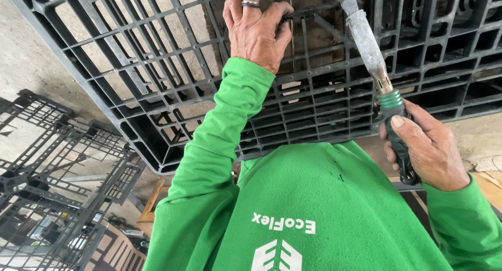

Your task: The person uses a hot air welding tool to fuse a black plastic rod into a grid-like plastic crate. They hold the rod in place with one hand while applying heat with the other, moving along the crate's grid to join the rod to the structure.

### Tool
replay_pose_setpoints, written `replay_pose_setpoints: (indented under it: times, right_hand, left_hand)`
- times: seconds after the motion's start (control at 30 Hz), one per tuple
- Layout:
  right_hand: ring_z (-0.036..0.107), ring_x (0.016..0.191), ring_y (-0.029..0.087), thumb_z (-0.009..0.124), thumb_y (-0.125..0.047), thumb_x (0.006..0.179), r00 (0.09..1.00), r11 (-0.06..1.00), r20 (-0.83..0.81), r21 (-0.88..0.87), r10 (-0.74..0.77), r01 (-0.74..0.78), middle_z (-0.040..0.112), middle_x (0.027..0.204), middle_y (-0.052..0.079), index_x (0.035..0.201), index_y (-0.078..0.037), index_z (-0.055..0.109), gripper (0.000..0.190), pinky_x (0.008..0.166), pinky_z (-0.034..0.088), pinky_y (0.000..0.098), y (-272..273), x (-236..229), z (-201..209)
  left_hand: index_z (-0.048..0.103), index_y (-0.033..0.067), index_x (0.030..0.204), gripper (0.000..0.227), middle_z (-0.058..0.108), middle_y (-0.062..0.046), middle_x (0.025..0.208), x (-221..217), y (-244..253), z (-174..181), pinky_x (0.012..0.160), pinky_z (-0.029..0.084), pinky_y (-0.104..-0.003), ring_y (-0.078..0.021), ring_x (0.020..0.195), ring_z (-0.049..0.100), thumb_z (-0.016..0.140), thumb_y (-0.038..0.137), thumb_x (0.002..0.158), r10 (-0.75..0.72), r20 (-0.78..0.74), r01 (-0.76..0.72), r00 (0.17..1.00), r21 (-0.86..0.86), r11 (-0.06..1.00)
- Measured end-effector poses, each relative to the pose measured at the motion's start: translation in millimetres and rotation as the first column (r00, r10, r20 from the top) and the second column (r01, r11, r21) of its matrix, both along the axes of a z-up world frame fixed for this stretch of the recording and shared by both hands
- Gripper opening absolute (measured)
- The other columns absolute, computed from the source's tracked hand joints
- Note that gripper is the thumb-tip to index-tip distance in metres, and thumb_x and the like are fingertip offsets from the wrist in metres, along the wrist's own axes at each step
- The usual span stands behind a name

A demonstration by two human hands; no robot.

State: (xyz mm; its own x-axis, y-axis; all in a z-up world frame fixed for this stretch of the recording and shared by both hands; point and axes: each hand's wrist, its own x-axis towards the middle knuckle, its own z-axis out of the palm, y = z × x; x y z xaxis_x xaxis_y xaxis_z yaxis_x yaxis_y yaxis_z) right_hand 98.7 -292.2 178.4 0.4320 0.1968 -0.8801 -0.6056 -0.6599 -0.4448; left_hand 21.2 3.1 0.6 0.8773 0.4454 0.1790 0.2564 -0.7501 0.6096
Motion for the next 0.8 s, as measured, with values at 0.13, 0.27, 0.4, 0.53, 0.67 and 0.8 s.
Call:
replay_pose_setpoints:
  times: [0.13,0.27,0.4,0.53,0.67,0.8]
  right_hand:
    - [0.056,0.064,0.011,0.053,-0.024,0.104,1.000,1.000,0.029,-0.002,-0.005,0.006,0.062,0.092,0.002,0.147,-0.009,0.056,0.046,0.050,0.047,0.0263,-1,3,0]
    - [0.058,0.067,0.014,0.061,-0.016,0.101,0.886,0.954,0.354,-0.138,0.299,-0.267,0.062,0.092,0.006,0.152,-0.007,0.055,0.052,0.054,0.049,0.0315,-2,-6,8]
    - [0.060,0.075,0.025,0.078,-0.008,0.089,0.460,0.772,0.630,-0.413,0.626,-0.483,0.060,0.095,0.014,0.149,0.000,0.058,0.064,0.065,0.051,0.0391,-9,-22,23]
    - [0.064,0.087,0.028,0.081,-0.010,0.091,0.291,0.716,0.698,-0.449,0.655,-0.534,0.060,0.105,0.014,0.151,-0.005,0.058,0.064,0.073,0.053,0.0375,-11,-34,28]
    - [0.064,0.090,0.027,0.082,-0.010,0.091,0.239,0.658,0.645,-0.548,0.726,-0.517,0.062,0.112,0.015,0.151,-0.013,0.061,0.064,0.074,0.055,0.0382,-5,-41,30]
    - [0.063,0.082,0.030,0.083,-0.009,0.080,0.149,0.552,0.571,-0.641,0.807,-0.534,0.063,0.109,0.019,0.145,-0.012,0.064,0.068,0.067,0.054,0.0414,-2,-33,31]
  left_hand:
    - [0.075,0.0192,0.108,0.025,0.038,-0.013,0.151,2,2,0,0.119,0.031,-0.061,-0.0432,0.144,0.032,0.086,0.017,0.085,-0.001,0.005,0.001,1.000,0.014,1.000]
    - [0.075,0.0200,0.108,0.025,0.038,-0.011,0.151,1,1,5,0.120,0.032,-0.061,-0.0426,0.145,0.032,0.084,0.015,0.085,-0.002,-0.012,0.003,1.000,0.016,1.000]
    - [0.072,0.0219,0.116,0.032,0.036,-0.014,0.150,1,1,15,0.120,0.030,-0.062,-0.0429,0.147,0.030,0.081,0.016,0.086,-0.006,-0.031,0.006,1.000,0.004,1.000]
    - [0.067,0.0196,0.131,0.042,0.032,-0.018,0.152,1,0,30,0.120,0.026,-0.065,-0.0432,0.147,0.026,0.075,0.020,0.089,-0.073,0.038,0.072,0.997,0.009,0.997]
    - [0.067,0.0189,0.131,0.038,0.037,-0.016,0.150,22,0,32,0.124,0.022,-0.068,-0.0423,0.147,0.028,0.072,0.026,0.094,-0.150,0.083,0.142,0.985,0.100,0.985]
    - [0.073,0.0164,0.114,0.027,0.055,-0.014,0.126,47,3,24,0.116,0.019,-0.073,-0.0426,0.130,0.042,0.071,0.027,0.089,-0.280,0.019,0.276,0.960,0.108,0.955]
